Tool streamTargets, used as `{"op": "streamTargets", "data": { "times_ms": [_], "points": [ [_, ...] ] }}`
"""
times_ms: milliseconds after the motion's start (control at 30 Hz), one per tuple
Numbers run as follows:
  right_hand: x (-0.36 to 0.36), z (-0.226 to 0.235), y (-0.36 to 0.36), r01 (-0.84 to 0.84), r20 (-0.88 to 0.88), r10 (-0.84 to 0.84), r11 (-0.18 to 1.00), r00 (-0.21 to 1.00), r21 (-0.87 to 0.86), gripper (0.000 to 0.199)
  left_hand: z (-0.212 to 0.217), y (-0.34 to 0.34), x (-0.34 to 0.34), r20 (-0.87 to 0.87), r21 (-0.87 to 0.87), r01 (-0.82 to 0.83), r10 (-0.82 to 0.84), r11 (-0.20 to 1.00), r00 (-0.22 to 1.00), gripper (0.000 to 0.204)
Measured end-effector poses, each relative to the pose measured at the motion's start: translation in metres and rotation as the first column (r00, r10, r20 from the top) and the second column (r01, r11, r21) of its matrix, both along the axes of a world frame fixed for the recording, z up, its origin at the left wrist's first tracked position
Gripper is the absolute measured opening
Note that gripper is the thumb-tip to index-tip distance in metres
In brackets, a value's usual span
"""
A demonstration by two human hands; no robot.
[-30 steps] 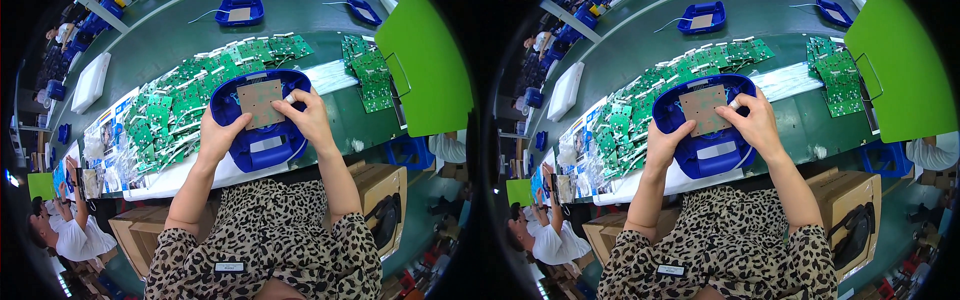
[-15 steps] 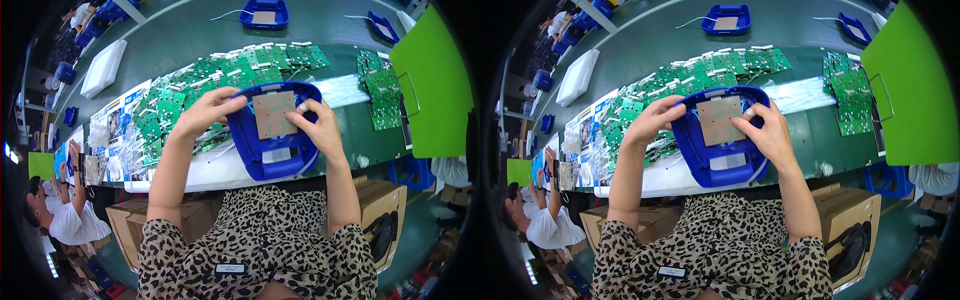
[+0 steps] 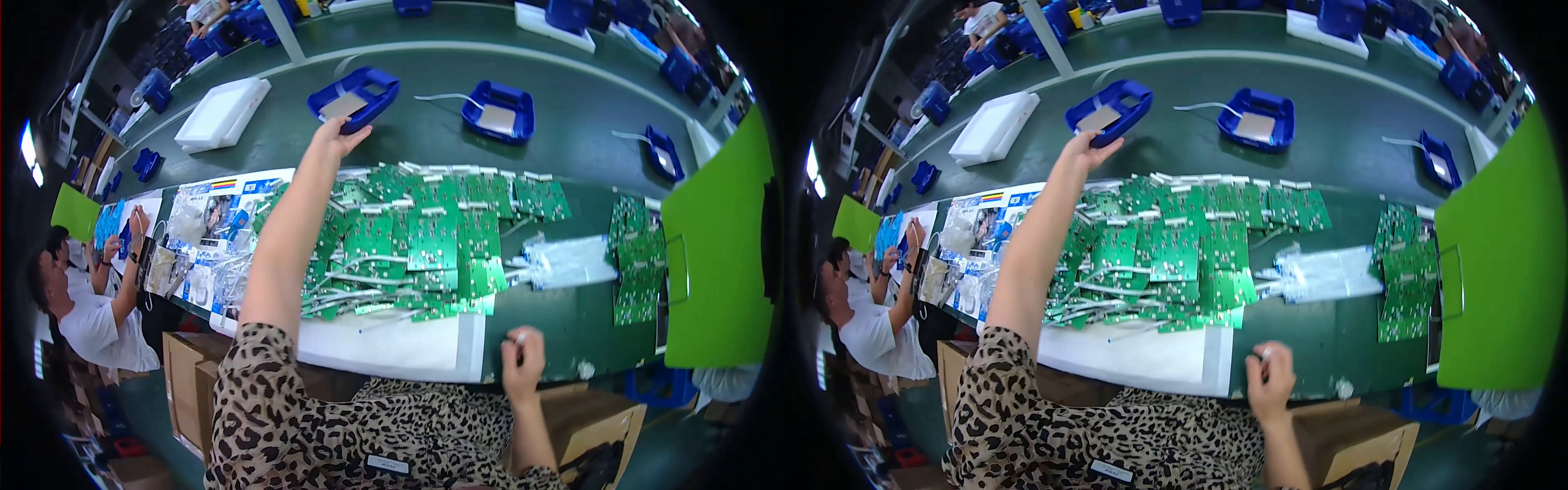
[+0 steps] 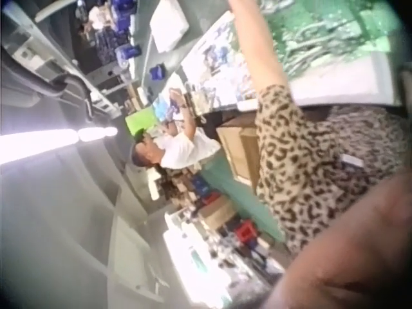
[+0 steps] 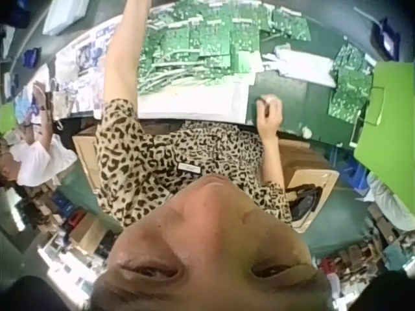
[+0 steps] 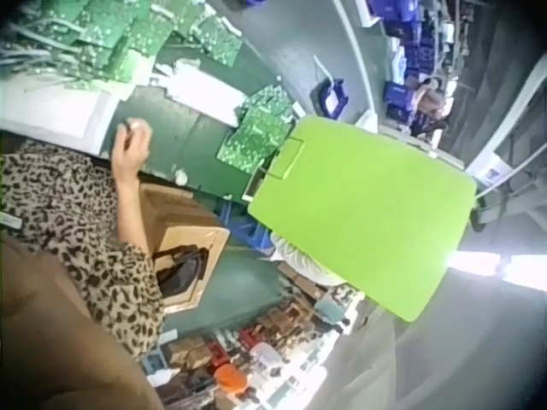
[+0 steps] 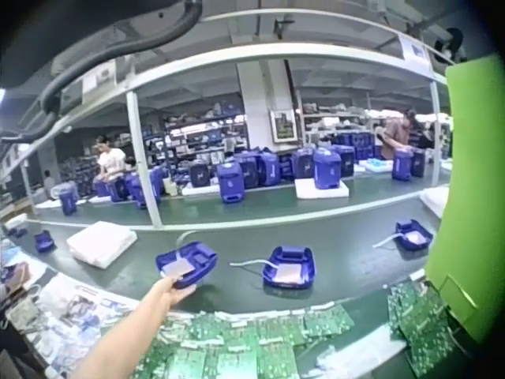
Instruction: The person assembles electronic circuit boards into plastic housings by hand, securing them with tape strips and metal plates.
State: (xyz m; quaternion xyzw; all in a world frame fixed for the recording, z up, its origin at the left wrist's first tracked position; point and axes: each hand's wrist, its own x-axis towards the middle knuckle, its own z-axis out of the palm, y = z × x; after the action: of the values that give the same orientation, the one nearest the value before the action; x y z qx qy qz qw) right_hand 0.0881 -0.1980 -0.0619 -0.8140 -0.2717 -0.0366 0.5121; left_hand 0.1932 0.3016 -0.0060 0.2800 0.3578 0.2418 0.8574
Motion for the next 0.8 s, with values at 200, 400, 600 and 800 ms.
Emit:
{"op": "streamTargets", "data": {
  "times_ms": [200,400,600,800],
  "points": [
    [-0.01,-0.002,0.007,-0.009,0.089,0.012,1.0,0.996,-0.028,0.008,-0.063,0.084,0.002,-0.084,0.026,-0.314,0.315,0.949,0.945,0.032],
    [0.001,-0.005,-0.001,0.056,0.127,-0.05,0.997,0.991,-0.047,0.008,-0.043,0.04,0.036,-0.185,0.076,-0.242,0.252,0.967,0.95,0.03],
    [0.013,-0.012,-0.003,0.042,0.103,-0.045,0.999,0.994,0.029,0.007,-0.055,0.059,0.045,-0.205,0.128,-0.049,0.075,0.991,0.976,0.029],
    [0.003,-0.004,-0.014,0.075,0.091,-0.081,0.995,0.993,0.065,0.009,-0.045,0.052,0.03,-0.119,-0.114,-0.097,0.084,0.989,0.989,0.036]
  ]
}}
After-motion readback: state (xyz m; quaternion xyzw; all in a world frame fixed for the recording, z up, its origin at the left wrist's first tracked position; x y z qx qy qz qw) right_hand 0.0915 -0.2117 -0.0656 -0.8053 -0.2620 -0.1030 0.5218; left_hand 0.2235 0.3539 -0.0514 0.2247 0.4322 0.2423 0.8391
